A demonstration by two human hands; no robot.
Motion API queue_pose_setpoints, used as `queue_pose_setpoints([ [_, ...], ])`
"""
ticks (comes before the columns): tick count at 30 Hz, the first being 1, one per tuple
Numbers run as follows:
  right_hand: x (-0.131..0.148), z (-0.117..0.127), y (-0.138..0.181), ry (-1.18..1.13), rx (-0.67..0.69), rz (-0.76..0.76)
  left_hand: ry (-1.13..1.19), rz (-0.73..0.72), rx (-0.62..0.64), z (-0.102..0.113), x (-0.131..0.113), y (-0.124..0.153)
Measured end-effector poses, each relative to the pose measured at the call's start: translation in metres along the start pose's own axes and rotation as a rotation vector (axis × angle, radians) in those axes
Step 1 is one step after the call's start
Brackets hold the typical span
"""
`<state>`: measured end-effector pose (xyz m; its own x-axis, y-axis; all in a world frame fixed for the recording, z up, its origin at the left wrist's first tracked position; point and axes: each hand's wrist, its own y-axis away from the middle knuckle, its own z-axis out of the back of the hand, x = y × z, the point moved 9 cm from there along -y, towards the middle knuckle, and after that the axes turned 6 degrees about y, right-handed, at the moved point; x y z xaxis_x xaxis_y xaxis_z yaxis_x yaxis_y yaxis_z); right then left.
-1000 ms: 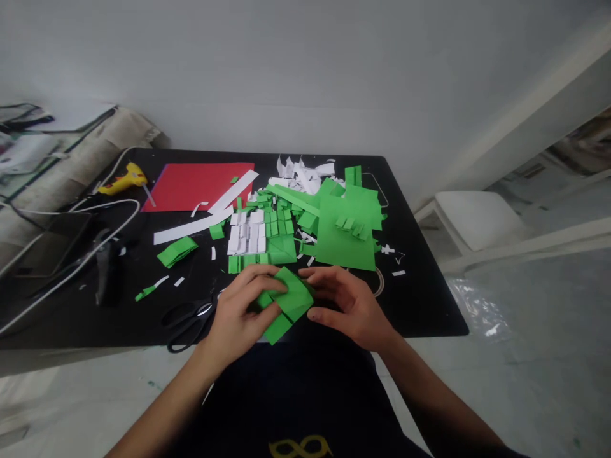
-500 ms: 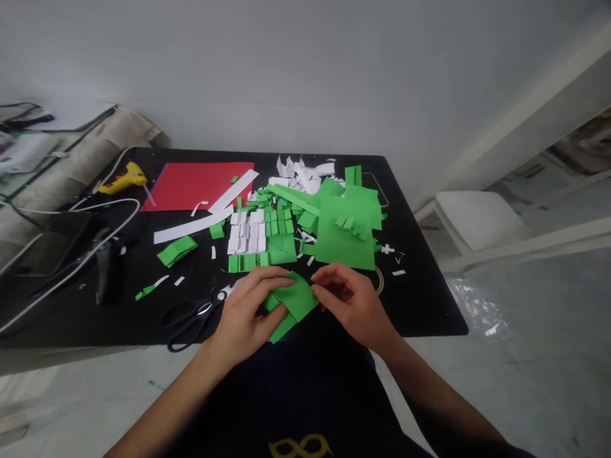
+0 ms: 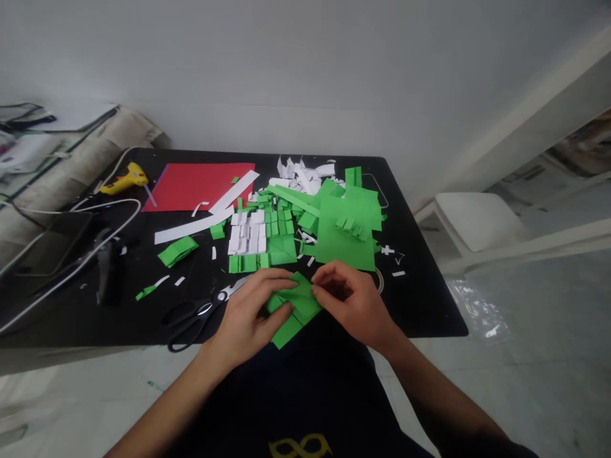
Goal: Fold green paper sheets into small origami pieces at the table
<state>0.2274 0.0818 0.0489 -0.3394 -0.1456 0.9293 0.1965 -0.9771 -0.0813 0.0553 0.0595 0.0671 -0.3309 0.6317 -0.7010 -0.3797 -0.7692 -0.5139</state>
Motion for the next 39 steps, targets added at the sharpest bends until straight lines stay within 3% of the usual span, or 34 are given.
queue_pose_setpoints([
  [5,0.013,0.004,0.001,0.035,0.007,0.066,0.008,0.021,-0.053,0.007,0.002,-0.002],
  [11,0.031,0.008,0.004,0.051,0.022,0.257,0.021,0.03,-0.092,0.009,0.004,-0.003],
  [17,0.03,0.007,0.003,0.126,0.039,0.251,0.036,0.025,-0.107,0.009,0.002,-0.004],
  [24,0.044,-0.006,-0.005,0.2,0.116,0.359,0.068,0.041,-0.116,0.007,0.002,-0.004],
  [28,0.047,-0.006,-0.005,0.285,0.058,0.41,0.063,0.179,-0.161,0.009,0.014,0.001],
  [32,0.047,-0.003,-0.003,0.32,0.008,0.399,0.198,0.31,-0.163,0.005,0.025,0.006],
  [35,0.048,-0.006,-0.002,0.328,0.064,0.412,0.232,0.333,-0.163,0.004,0.027,0.006],
  [39,0.05,-0.01,-0.002,0.307,0.157,0.428,0.144,0.254,-0.151,0.007,0.022,0.003],
])
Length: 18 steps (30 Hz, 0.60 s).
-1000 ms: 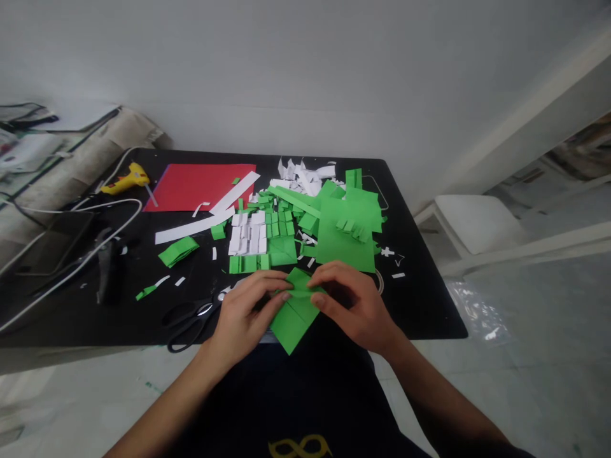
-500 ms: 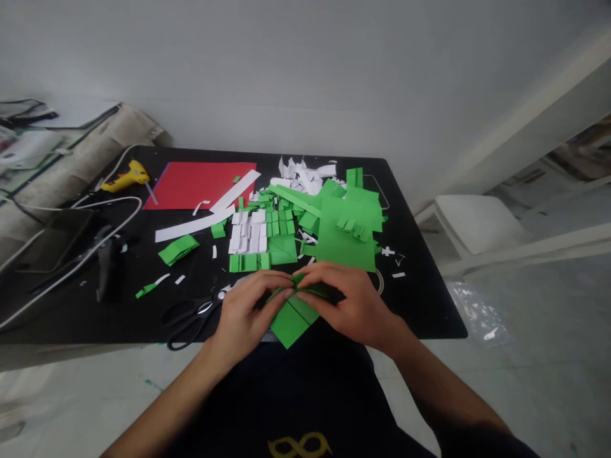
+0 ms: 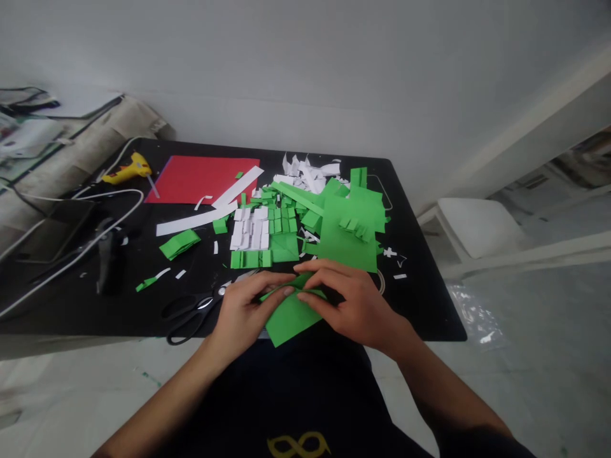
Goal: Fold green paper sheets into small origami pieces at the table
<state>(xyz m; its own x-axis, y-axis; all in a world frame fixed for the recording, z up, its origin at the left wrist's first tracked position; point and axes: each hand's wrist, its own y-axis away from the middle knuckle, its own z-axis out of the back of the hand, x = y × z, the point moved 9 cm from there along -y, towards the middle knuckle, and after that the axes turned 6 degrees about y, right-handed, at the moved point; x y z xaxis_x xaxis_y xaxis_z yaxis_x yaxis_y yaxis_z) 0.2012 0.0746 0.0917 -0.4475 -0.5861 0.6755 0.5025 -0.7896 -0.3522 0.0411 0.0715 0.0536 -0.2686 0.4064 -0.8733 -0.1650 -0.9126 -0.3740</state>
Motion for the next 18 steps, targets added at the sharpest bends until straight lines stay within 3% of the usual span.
queue_pose_setpoints([
  [6,-0.0046,0.0002,0.0006,0.01,-0.014,-0.018,0.025,-0.099,0.071,-0.0065,-0.0081,-0.0006],
  [18,-0.0062,0.0043,0.0022,-0.006,-0.112,-0.064,0.036,-0.084,0.109,-0.0041,-0.008,-0.0022],
])
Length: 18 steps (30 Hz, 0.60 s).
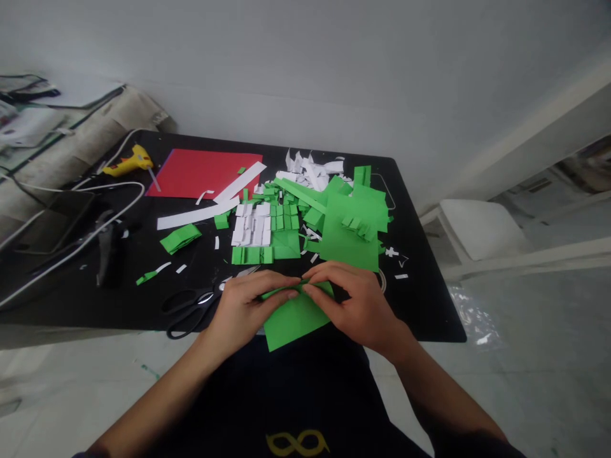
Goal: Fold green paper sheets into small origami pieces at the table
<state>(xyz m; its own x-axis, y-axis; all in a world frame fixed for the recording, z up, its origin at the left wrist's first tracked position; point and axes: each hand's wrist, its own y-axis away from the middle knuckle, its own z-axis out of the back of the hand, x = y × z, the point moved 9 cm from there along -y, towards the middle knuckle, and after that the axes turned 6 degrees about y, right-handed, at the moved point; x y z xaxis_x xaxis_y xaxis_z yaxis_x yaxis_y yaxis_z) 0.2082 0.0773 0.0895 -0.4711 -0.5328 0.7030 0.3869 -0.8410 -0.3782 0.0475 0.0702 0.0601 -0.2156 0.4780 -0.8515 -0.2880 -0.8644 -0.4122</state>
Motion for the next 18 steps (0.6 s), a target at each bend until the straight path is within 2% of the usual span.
queue_pose_setpoints([
  [10,-0.0071,-0.002,0.0023,-0.002,0.008,-0.067,-0.04,-0.042,0.01,-0.0001,-0.0022,0.0003],
  [18,-0.007,-0.002,0.0024,-0.009,0.01,-0.085,-0.051,0.011,0.018,-0.0006,-0.0027,-0.0031],
])
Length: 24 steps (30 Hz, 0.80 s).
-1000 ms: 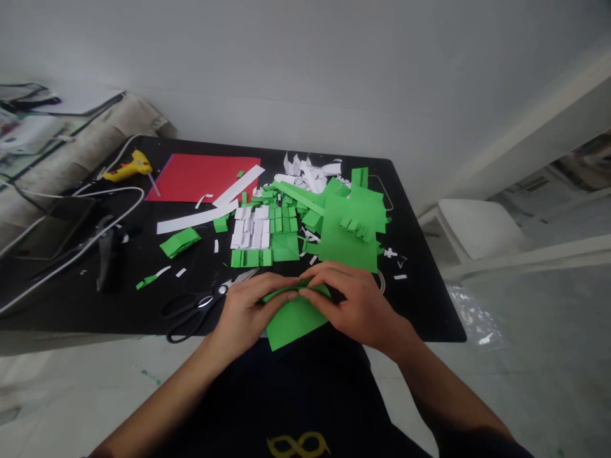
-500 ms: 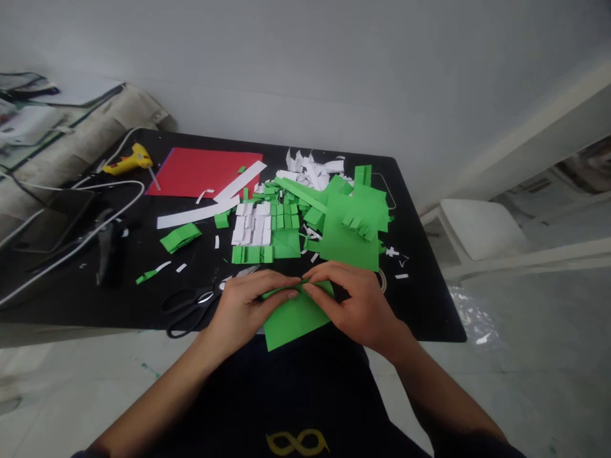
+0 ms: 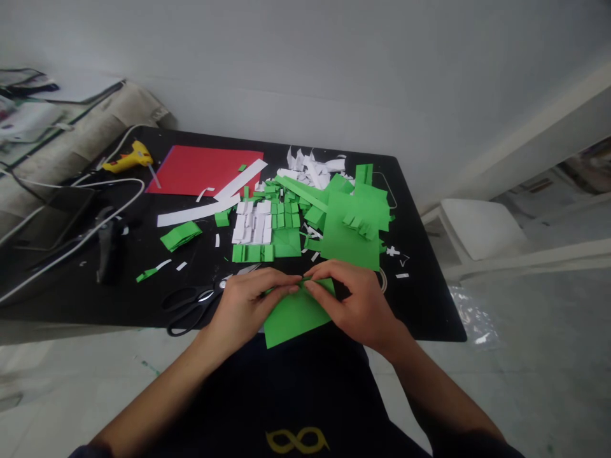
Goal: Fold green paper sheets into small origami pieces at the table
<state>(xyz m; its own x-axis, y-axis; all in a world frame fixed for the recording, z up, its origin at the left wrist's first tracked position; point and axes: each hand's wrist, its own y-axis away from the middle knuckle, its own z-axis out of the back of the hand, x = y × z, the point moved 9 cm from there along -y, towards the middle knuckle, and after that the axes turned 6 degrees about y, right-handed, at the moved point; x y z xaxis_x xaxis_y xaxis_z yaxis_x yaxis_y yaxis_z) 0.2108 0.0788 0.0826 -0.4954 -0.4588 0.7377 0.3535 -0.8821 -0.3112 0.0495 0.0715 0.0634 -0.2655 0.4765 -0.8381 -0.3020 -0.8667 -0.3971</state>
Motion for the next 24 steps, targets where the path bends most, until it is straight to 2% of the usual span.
queue_pose_setpoints([
  [15,-0.0034,-0.0015,0.0004,-0.009,-0.012,-0.016,-0.036,0.041,0.023,-0.0026,0.0055,0.0011],
  [24,-0.0035,-0.0024,0.0014,-0.023,0.011,-0.018,0.019,0.131,0.059,-0.0008,0.009,-0.001],
])
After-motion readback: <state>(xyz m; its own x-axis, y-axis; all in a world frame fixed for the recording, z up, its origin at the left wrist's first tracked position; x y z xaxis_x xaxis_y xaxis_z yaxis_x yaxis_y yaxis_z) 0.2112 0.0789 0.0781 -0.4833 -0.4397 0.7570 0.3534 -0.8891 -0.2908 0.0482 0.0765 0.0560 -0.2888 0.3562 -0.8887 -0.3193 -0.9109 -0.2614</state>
